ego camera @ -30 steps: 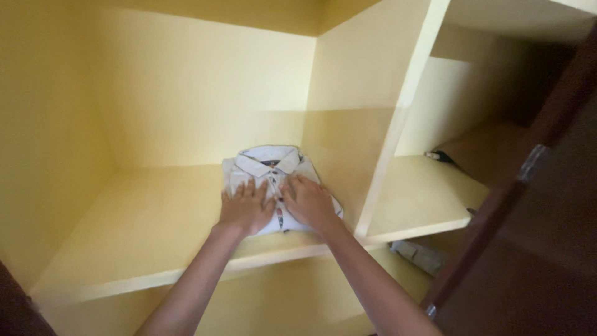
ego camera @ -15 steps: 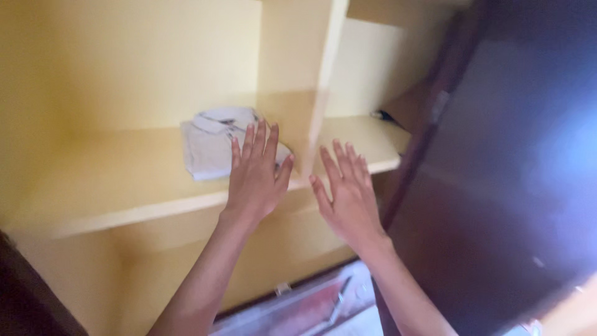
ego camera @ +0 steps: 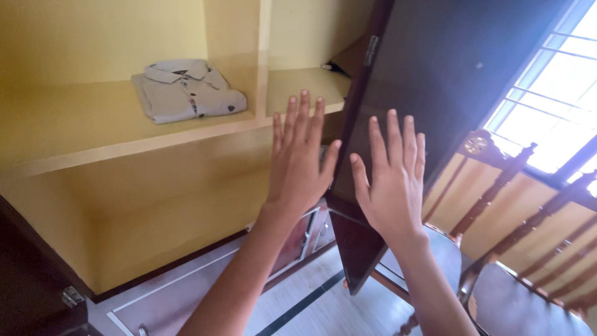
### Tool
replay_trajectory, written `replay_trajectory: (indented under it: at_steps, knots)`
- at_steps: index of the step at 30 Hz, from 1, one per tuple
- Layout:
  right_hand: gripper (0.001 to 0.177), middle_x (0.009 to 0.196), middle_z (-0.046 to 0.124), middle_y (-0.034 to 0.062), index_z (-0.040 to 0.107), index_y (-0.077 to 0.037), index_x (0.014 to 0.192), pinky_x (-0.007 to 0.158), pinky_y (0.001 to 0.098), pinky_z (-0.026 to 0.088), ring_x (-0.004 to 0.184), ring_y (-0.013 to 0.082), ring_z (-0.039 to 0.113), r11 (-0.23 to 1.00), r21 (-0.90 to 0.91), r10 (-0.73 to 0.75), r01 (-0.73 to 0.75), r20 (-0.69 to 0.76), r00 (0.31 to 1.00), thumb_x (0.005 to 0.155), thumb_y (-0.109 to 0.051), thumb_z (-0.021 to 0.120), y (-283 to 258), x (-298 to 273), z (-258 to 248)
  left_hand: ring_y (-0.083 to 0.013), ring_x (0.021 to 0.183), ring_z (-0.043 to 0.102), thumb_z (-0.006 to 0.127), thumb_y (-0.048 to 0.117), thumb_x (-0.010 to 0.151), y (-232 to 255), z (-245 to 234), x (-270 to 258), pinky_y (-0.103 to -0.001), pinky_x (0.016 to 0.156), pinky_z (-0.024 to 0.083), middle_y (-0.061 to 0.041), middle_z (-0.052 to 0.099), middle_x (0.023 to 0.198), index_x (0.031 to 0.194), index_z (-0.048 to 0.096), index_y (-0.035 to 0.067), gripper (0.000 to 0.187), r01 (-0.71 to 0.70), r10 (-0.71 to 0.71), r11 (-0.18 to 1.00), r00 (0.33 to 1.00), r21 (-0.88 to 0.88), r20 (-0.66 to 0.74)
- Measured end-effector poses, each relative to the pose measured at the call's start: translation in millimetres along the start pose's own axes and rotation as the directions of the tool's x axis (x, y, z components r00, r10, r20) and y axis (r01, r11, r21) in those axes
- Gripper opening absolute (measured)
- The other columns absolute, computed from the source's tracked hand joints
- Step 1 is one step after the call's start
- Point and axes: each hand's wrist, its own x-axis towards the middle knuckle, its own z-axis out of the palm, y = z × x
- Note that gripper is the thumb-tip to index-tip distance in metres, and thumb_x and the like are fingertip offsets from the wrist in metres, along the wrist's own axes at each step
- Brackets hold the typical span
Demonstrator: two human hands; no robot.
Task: The person opens a suitcase on a table, removes folded shirts one by one, and places them into a wooden wardrobe. The person handles several shirts of different colors and patterns, stacking them neatly on a shelf inside the wardrobe.
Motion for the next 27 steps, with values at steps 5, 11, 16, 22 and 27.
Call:
replay_trajectory:
  at_steps: [5, 11, 16, 22, 27]
  knots:
    - [0.06, 0.163, 0.033, 0.0265, 0.043, 0.002, 0.155, 0.126, 0.059, 0.016, 0.155, 0.0456, 0.022, 0.992, -0.117, 0.052, -0.053, -0.011, 0.999, 0.107, -0.033, 0.054, 8.8, -21.8, -33.5, -0.0389, 0.159, 0.021, 0.055, 0.038, 0.105, 46.9, -3.1, -5.9, -0.058, 0.129, 0.015, -0.021, 0.025, 0.169, 0.161, 0.029, 0.004, 0.071, -0.086, 0.084, 0.993, 0.996, -0.086, -0.03]
    - [0.063, 0.162, 0.033, 0.0275, 0.042, 0.002, 0.156, 0.125, 0.0617, 0.015, 0.155, 0.047, 0.02, 0.956, -0.268, 0.116, -0.122, -0.04, 0.992, 0.108, -0.037, 0.052, 19.1, -46.8, -72.5, -0.0395, 0.158, 0.022, 0.056, 0.035, 0.103, 94.0, -2.9, -21.6, -0.061, 0.128, 0.016, -0.022, 0.025, 0.169, 0.16, 0.03, 0.002, 0.071, -0.134, 0.137, 0.964, 0.991, -0.23, -0.001]
    - [0.063, 0.164, 0.033, 0.0269, 0.042, 0.002, 0.158, 0.125, 0.0632, 0.015, 0.155, 0.0475, 0.02, 0.937, -0.296, 0.172, -0.187, -0.077, 0.982, 0.107, -0.033, 0.052, 11.4, -76.2, -104.4, -0.0407, 0.158, 0.022, 0.056, 0.035, 0.102, 125.2, -7.0, -48.0, -0.062, 0.127, 0.014, -0.024, 0.024, 0.168, 0.159, 0.032, 0.0, 0.071, -0.155, 0.176, 0.931, 0.984, -0.33, 0.035]
    - [0.063, 0.164, 0.032, 0.0271, 0.042, 0.002, 0.157, 0.125, 0.0635, 0.014, 0.154, 0.0489, 0.022, 0.885, -0.385, 0.258, -0.261, -0.06, 0.964, 0.106, -0.034, 0.053, -8.6, -126.5, -154.2, -0.04, 0.16, 0.02, 0.056, 0.034, 0.102, 165.4, -25.9, -82.7, -0.061, 0.129, 0.014, -0.022, 0.024, 0.17, 0.161, 0.03, 0.002, 0.072, -0.155, 0.184, 0.889, 0.983, -0.431, 0.025]
    - [0.062, 0.165, 0.032, 0.0268, 0.042, 0.001, 0.158, 0.125, 0.0641, 0.014, 0.155, 0.0483, 0.022, 0.833, -0.465, 0.306, -0.299, -0.062, 0.95, 0.108, -0.033, 0.053, -30.5, -183.6, -204.5, -0.0388, 0.161, 0.018, 0.058, 0.032, 0.103, 205.7, -52.5, -125.8, -0.06, 0.132, 0.013, -0.021, 0.023, 0.171, 0.162, 0.029, 0.004, 0.072, -0.159, 0.202, 0.815, 0.979, -0.557, 0.017]
